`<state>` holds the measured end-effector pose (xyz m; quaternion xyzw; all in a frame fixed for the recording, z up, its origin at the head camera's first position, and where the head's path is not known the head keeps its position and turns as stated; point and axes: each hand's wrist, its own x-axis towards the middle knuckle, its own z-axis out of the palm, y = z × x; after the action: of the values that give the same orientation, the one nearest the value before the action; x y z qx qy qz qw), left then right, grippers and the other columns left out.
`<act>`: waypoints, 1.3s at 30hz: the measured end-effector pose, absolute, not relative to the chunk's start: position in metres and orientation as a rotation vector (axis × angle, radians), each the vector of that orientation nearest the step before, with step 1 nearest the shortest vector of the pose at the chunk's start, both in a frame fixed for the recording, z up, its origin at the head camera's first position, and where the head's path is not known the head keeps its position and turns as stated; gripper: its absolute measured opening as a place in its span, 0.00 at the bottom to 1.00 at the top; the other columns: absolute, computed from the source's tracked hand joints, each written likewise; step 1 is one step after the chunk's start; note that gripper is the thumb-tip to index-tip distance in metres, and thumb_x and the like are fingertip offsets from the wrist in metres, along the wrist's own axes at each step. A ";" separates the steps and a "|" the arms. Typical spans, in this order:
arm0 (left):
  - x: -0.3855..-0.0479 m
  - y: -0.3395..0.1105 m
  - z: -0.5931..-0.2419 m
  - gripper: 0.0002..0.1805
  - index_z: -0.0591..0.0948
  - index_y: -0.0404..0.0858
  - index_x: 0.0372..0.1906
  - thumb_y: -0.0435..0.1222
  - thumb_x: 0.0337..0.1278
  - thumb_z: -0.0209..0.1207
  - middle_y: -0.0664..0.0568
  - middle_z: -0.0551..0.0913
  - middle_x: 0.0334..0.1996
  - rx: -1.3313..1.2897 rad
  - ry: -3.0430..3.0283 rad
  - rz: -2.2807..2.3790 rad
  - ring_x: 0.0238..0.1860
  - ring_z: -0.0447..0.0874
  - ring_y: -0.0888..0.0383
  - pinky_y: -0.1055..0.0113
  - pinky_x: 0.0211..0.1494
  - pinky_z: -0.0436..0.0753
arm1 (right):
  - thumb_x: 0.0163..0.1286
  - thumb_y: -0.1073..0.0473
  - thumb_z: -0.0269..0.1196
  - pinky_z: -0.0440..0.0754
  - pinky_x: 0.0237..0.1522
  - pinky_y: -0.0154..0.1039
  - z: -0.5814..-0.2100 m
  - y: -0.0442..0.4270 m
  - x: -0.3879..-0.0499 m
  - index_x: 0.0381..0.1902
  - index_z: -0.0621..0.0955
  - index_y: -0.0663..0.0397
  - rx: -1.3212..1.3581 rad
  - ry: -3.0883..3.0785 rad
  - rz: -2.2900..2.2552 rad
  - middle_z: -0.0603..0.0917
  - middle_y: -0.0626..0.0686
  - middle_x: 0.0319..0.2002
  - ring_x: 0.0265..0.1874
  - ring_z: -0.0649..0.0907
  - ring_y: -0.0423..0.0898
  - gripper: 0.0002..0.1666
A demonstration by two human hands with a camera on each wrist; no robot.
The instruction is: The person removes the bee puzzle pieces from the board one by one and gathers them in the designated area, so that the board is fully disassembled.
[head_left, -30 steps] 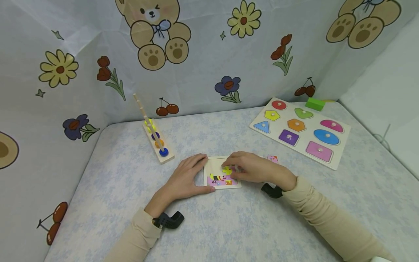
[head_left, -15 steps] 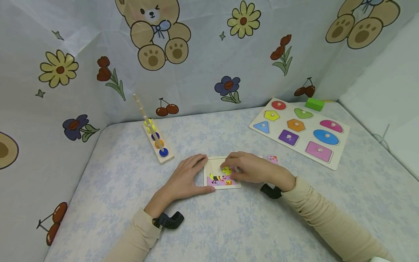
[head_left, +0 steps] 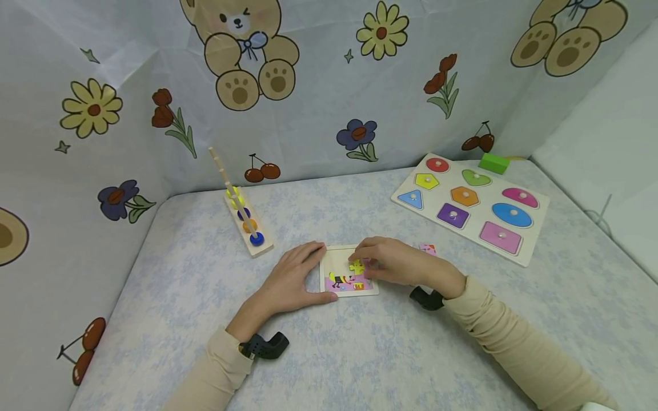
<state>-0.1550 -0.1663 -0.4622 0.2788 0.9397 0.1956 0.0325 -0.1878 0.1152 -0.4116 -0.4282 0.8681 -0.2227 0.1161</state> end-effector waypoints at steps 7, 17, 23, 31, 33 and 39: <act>-0.155 -0.166 -0.462 0.59 0.61 0.42 0.82 0.71 0.51 0.65 0.51 0.59 0.81 0.850 2.892 0.597 0.81 0.55 0.49 0.46 0.82 0.56 | 0.70 0.63 0.70 0.86 0.49 0.38 -0.410 0.116 -0.187 0.58 0.86 0.53 -1.233 2.544 -0.655 0.83 0.51 0.50 0.43 0.83 0.43 0.19; -0.156 -0.166 -0.462 0.60 0.59 0.43 0.82 0.71 0.51 0.64 0.52 0.58 0.81 0.834 2.882 0.586 0.82 0.53 0.50 0.47 0.82 0.55 | 0.69 0.63 0.70 0.86 0.49 0.40 -0.409 0.116 -0.188 0.58 0.85 0.52 -1.176 2.549 -0.671 0.83 0.49 0.48 0.43 0.84 0.43 0.20; -0.156 -0.166 -0.464 0.59 0.61 0.42 0.82 0.71 0.51 0.65 0.51 0.59 0.81 0.854 2.894 0.592 0.81 0.54 0.49 0.47 0.82 0.56 | 0.68 0.62 0.72 0.86 0.49 0.40 -0.410 0.116 -0.189 0.56 0.85 0.52 -1.141 2.551 -0.684 0.83 0.48 0.47 0.42 0.83 0.42 0.19; -0.156 -0.167 -0.464 0.59 0.61 0.42 0.82 0.71 0.51 0.65 0.51 0.60 0.80 0.857 2.893 0.605 0.81 0.55 0.49 0.46 0.82 0.56 | 0.66 0.63 0.73 0.86 0.48 0.40 -0.409 0.115 -0.188 0.56 0.84 0.52 -1.147 2.579 -0.707 0.83 0.47 0.47 0.42 0.83 0.42 0.20; -0.156 -0.167 -0.464 0.60 0.60 0.43 0.82 0.71 0.51 0.64 0.51 0.59 0.81 0.854 2.890 0.601 0.81 0.54 0.49 0.47 0.82 0.56 | 0.66 0.62 0.74 0.86 0.47 0.40 -0.408 0.115 -0.188 0.56 0.84 0.52 -1.139 2.587 -0.706 0.83 0.47 0.47 0.41 0.83 0.42 0.21; -0.156 -0.167 -0.463 0.60 0.60 0.42 0.82 0.71 0.51 0.64 0.50 0.60 0.81 0.864 2.887 0.605 0.81 0.55 0.49 0.47 0.82 0.56 | 0.64 0.61 0.75 0.84 0.47 0.38 -0.405 0.115 -0.188 0.55 0.83 0.51 -1.097 2.601 -0.694 0.82 0.46 0.44 0.41 0.82 0.42 0.21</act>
<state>-0.1557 -0.1670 -0.4628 0.2808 0.9388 0.1966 0.0339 -0.1881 0.1151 -0.4053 -0.3747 0.8887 -0.2370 0.1170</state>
